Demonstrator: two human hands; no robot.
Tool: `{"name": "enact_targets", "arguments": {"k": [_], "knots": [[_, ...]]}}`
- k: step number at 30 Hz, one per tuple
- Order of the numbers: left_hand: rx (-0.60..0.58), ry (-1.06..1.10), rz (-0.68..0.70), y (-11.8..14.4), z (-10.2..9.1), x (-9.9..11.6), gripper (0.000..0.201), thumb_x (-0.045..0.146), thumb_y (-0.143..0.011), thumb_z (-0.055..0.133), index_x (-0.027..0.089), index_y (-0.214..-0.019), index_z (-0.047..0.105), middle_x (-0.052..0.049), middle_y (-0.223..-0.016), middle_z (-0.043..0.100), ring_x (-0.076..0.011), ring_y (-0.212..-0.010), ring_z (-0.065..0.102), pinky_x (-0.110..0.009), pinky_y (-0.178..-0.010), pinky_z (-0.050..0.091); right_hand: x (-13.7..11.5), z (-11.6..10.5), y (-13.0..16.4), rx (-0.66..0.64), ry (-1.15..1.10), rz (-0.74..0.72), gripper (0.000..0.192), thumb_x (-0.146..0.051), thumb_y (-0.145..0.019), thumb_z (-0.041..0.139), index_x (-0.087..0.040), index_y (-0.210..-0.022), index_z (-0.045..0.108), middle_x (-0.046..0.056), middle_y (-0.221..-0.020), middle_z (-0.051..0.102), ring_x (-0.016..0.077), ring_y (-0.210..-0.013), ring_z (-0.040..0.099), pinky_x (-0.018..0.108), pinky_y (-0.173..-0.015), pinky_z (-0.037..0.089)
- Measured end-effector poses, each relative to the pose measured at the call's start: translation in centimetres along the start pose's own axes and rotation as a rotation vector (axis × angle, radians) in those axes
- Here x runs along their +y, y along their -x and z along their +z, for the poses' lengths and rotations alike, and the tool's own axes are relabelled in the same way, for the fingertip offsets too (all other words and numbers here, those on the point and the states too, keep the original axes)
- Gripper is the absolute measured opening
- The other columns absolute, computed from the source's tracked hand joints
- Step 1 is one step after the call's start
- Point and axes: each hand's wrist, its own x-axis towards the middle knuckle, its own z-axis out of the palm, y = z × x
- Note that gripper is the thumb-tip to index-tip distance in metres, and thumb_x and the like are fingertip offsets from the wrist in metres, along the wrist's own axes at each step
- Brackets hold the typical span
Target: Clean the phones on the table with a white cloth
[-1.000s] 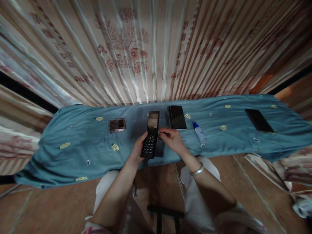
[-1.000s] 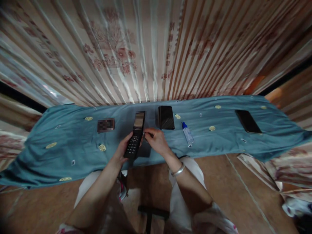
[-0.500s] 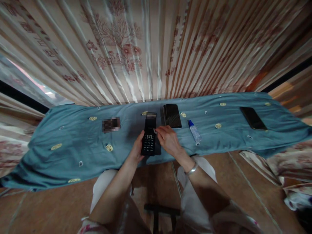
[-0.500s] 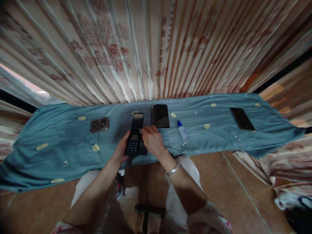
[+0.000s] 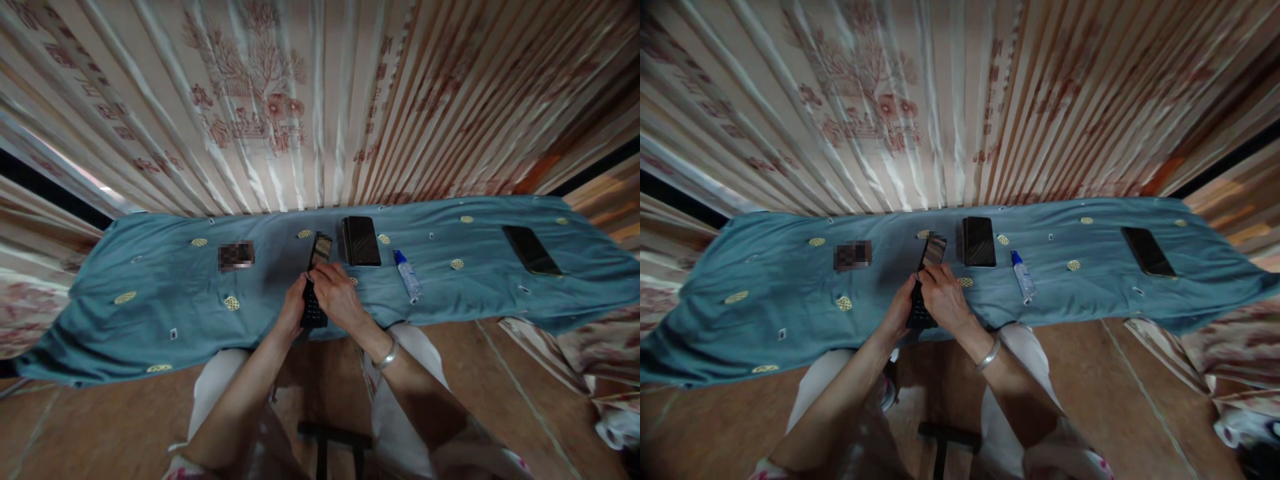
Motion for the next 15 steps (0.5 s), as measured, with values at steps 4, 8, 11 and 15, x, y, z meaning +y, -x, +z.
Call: {"name": "enact_targets", "arguments": {"k": [4,8,11,15], "knots": [[0.026,-0.098,0.069,0.0,0.1,-0.1,0.042,0.053,-0.073,0.067,0.014,-0.087,0.068,-0.002,-0.086,0.07,-0.0159,-0.085,0.061,-0.026,-0.081,0.045,0.3,0.1,0.0,0.017,-0.052,-0.013,0.029,-0.012,-0.093,0.042,-0.016,-0.106,0.067,0.011,-0.106,0.066,0.0232,-0.099,0.055,0.038,-0.09,0.05],[0.029,-0.041,-0.026,0.2,0.4,0.9,0.048,0.056,-0.076,0.063,0.013,-0.097,0.066,-0.004,-0.084,0.069,-0.0162,-0.078,0.064,-0.026,-0.07,0.049,1.5,0.2,0.2,0.02,-0.019,0.014,0.03,-0.01,-0.091,0.042,-0.016,-0.106,0.067,0.011,-0.104,0.067,0.0243,-0.096,0.058,0.041,-0.087,0.052],[0.015,0.039,-0.104,0.2,0.5,1.3,0.053,0.061,-0.08,0.056,0.014,-0.101,0.065,-0.006,-0.083,0.07,-0.0175,-0.075,0.066,-0.027,-0.066,0.051,1.8,0.3,0.2,0.026,-0.032,0.033,0.027,-0.012,-0.092,0.043,-0.016,-0.106,0.066,0.012,-0.102,0.068,0.0249,-0.095,0.06,0.041,-0.087,0.052],[-0.021,0.054,-0.085,-0.1,0.4,0.4,0.057,0.064,-0.081,0.051,0.014,-0.103,0.067,-0.006,-0.089,0.071,-0.0187,-0.086,0.066,-0.027,-0.075,0.05,1.2,0.5,0.0,0.079,-0.082,0.043,0.023,-0.016,-0.093,0.045,-0.018,-0.105,0.065,0.01,-0.106,0.068,0.0229,-0.099,0.062,0.038,-0.091,0.052]]}}
